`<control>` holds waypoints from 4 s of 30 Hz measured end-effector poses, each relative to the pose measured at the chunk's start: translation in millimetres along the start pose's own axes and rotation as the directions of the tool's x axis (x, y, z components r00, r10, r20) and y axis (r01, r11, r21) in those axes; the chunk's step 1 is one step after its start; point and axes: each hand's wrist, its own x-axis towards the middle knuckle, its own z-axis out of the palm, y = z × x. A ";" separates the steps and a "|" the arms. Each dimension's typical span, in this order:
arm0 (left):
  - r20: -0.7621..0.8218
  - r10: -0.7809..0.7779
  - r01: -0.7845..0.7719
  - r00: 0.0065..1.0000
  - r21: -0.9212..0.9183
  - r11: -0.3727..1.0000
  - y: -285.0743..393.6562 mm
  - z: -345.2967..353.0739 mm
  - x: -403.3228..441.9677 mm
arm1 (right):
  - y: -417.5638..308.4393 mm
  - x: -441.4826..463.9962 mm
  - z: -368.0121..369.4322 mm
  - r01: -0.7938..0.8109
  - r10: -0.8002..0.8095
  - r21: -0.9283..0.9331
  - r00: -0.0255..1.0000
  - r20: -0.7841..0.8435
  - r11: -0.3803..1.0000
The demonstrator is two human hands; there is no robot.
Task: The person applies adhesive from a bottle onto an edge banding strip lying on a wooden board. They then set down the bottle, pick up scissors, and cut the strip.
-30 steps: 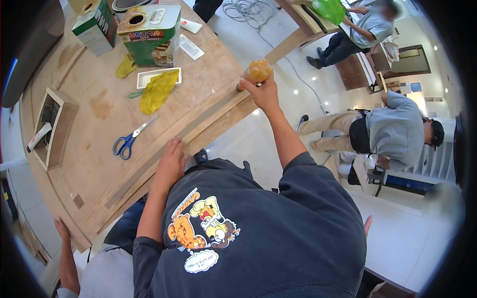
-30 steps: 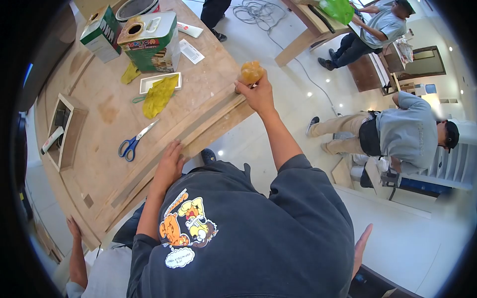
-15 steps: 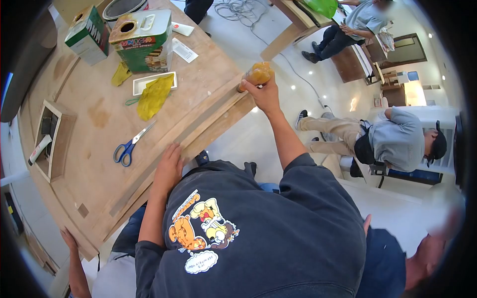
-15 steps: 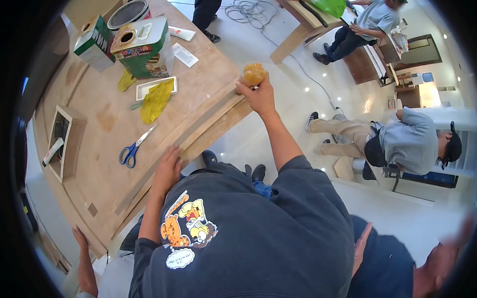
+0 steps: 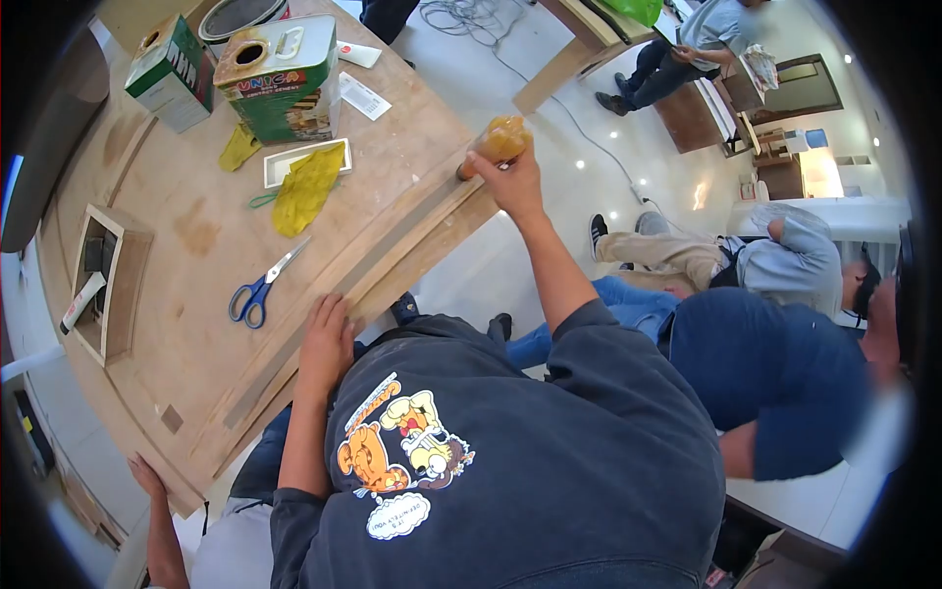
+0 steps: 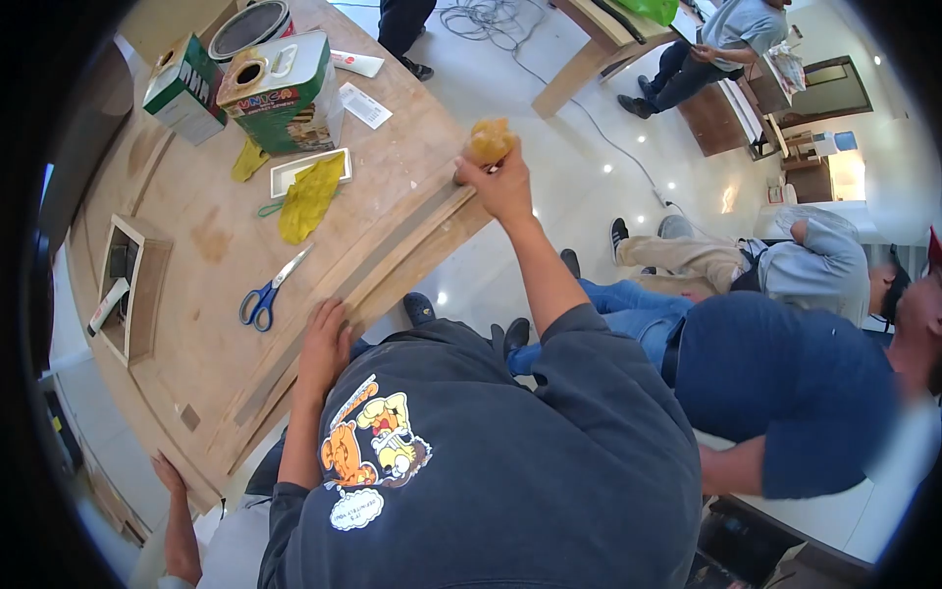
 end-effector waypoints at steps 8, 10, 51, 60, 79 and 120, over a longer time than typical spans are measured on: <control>-0.135 -0.087 0.089 0.987 0.006 0.996 -16.9 -8.3 -19.3 | -20.6 -7.2 6.7 -0.042 0.041 0.035 0.998 0.042 0.998; -0.166 -0.160 0.168 0.973 0.037 0.985 -27.3 -11.8 -30.5 | -21.1 -5.0 6.6 -0.018 0.019 -0.073 1.000 0.023 0.997; -0.180 -0.336 0.357 0.924 0.099 0.929 -42.5 -55.9 -70.8 | -24.6 -50.5 16.9 0.064 -0.053 -0.058 0.983 0.178 0.996; -0.193 -0.356 0.381 0.914 0.112 0.918 -45.2 -61.8 -78.5 | -21.5 -76.8 41.7 0.158 -0.176 0.086 0.946 0.272 0.984; -0.268 -0.466 0.533 0.843 0.303 0.790 -63.5 -90.4 -133.9 | -1.5 -8.0 -6.6 0.153 -0.147 -0.133 0.988 0.056 0.979; -0.453 -0.660 0.715 0.600 -0.067 0.696 -95.0 -76.6 -191.0 | -35.2 -84.1 63.0 0.134 -0.128 0.025 0.848 0.514 0.991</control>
